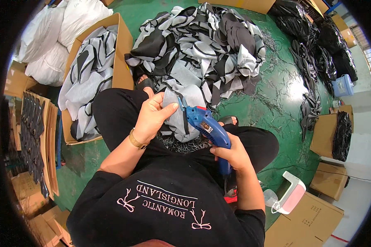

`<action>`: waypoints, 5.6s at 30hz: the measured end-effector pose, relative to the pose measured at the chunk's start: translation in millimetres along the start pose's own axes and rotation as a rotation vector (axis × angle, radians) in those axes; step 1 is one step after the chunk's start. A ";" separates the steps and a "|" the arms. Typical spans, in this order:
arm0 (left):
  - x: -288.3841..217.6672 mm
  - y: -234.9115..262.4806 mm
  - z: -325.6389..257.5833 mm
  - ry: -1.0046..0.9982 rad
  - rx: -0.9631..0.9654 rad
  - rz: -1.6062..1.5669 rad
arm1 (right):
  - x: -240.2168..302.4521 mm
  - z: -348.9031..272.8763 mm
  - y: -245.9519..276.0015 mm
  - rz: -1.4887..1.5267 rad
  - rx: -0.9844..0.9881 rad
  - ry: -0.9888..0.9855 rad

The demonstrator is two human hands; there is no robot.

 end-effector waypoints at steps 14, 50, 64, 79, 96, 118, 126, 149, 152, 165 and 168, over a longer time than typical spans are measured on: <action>-11.8 7.5 -1.9 -0.022 0.216 0.304 | 4.3 6.4 14.5 -0.012 0.092 -0.066; -63.4 108.2 72.3 -0.232 -0.371 -0.011 | 26.9 78.3 76.7 0.459 -0.089 0.078; 286.3 162.3 159.2 0.482 -0.592 1.036 | 28.3 89.9 77.6 0.470 -0.211 -0.029; 239.7 69.9 135.6 1.008 -0.265 -0.052 | 23.1 98.6 76.6 0.367 -0.174 -0.043; 56.4 2.6 63.9 -0.054 -0.141 -0.093 | 15.5 62.1 29.3 0.201 -0.132 0.171; 4.4 -4.4 13.7 0.244 -0.066 -0.219 | 35.5 27.0 -2.0 -0.024 -0.108 0.218; 16.5 -3.4 20.1 0.036 -0.219 -0.333 | -1.8 0.8 -7.7 -0.029 -0.046 0.062; 1.2 -3.1 14.2 -0.092 -0.078 0.029 | 3.0 2.7 3.6 0.081 0.001 0.032; -0.9 -5.5 14.6 -0.062 -0.114 -0.053 | 2.2 -2.0 3.4 0.074 -0.045 0.088; -0.2 -18.1 11.3 -0.021 -0.210 -0.292 | -3.8 -10.6 -10.1 -0.023 -0.091 0.090; -1.2 -18.6 9.5 -0.029 -0.202 -0.248 | -4.9 -9.9 -9.5 -0.019 -0.105 0.120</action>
Point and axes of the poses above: each hand's wrist, its own z-axis towards the middle knuckle, its own y-axis out of the back of the hand, x = y × z, the point moved 1 cm from there along z, towards the middle knuckle, and after that the axes turned 6 degrees about -x, right-handed, at the moved point
